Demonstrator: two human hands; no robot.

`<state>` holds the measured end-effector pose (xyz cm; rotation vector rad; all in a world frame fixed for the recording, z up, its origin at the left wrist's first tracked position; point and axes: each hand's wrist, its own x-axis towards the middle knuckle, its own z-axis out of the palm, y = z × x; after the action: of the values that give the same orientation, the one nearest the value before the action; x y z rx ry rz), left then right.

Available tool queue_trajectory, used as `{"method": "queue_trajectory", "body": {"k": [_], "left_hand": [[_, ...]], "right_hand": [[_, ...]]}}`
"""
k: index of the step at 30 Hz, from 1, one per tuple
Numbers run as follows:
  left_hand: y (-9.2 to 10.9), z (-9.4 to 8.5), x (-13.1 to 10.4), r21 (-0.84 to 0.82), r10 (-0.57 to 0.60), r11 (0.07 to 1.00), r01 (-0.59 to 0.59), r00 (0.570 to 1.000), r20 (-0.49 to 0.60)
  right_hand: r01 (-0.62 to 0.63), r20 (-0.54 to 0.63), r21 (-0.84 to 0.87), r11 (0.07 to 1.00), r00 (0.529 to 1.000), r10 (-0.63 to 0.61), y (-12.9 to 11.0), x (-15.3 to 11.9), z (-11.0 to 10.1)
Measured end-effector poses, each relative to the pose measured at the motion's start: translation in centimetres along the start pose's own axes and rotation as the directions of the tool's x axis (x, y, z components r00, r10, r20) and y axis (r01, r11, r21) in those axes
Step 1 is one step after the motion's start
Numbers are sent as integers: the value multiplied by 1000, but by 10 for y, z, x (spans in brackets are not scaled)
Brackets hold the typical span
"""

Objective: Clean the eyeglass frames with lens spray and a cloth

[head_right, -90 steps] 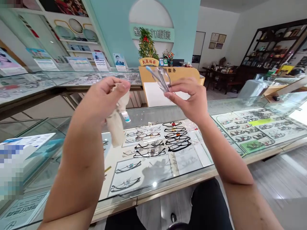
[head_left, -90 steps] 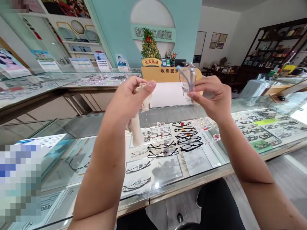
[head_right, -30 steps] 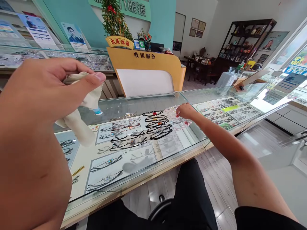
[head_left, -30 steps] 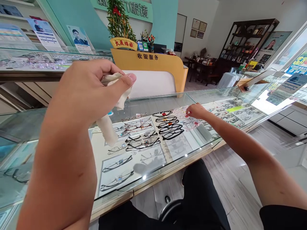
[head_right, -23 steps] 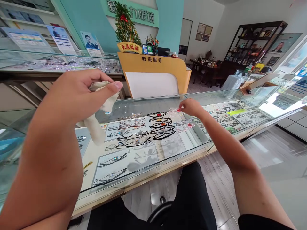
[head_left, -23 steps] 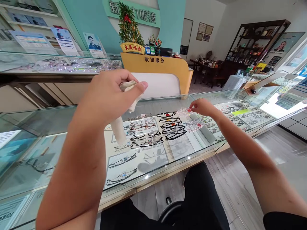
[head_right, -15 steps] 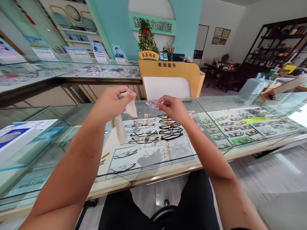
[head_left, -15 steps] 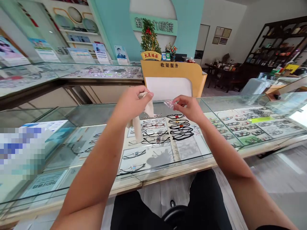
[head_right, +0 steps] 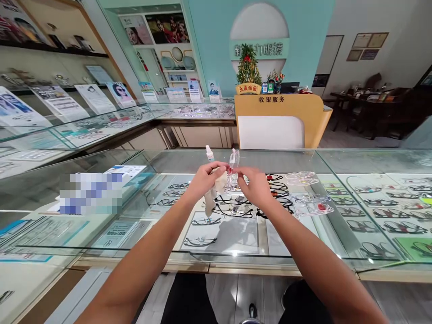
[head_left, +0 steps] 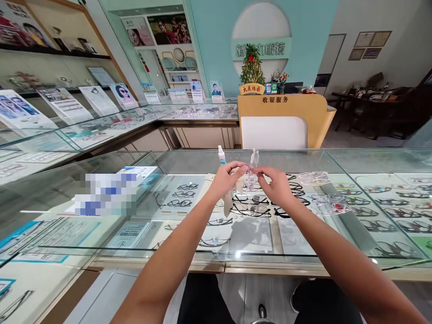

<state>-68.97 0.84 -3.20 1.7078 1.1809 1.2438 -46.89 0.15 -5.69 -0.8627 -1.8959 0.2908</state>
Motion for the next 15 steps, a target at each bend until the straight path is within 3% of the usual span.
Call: {"method": "queue_trajectory", "body": {"k": [7, 10, 15], "left_hand": [[-4, 2, -1, -38, -59, 997, 61, 997, 44], [-4, 4, -1, -15, -14, 1000, 14, 999, 43], [3, 7, -3, -27, -13, 1000, 13, 1000, 14]], "right_hand": [[-136, 74, 105, 985, 989, 129, -9, -1, -2], [-175, 81, 180, 968, 983, 163, -14, -1, -3], [-274, 28, 359, 892, 959, 283, -20, 0, -1]]}}
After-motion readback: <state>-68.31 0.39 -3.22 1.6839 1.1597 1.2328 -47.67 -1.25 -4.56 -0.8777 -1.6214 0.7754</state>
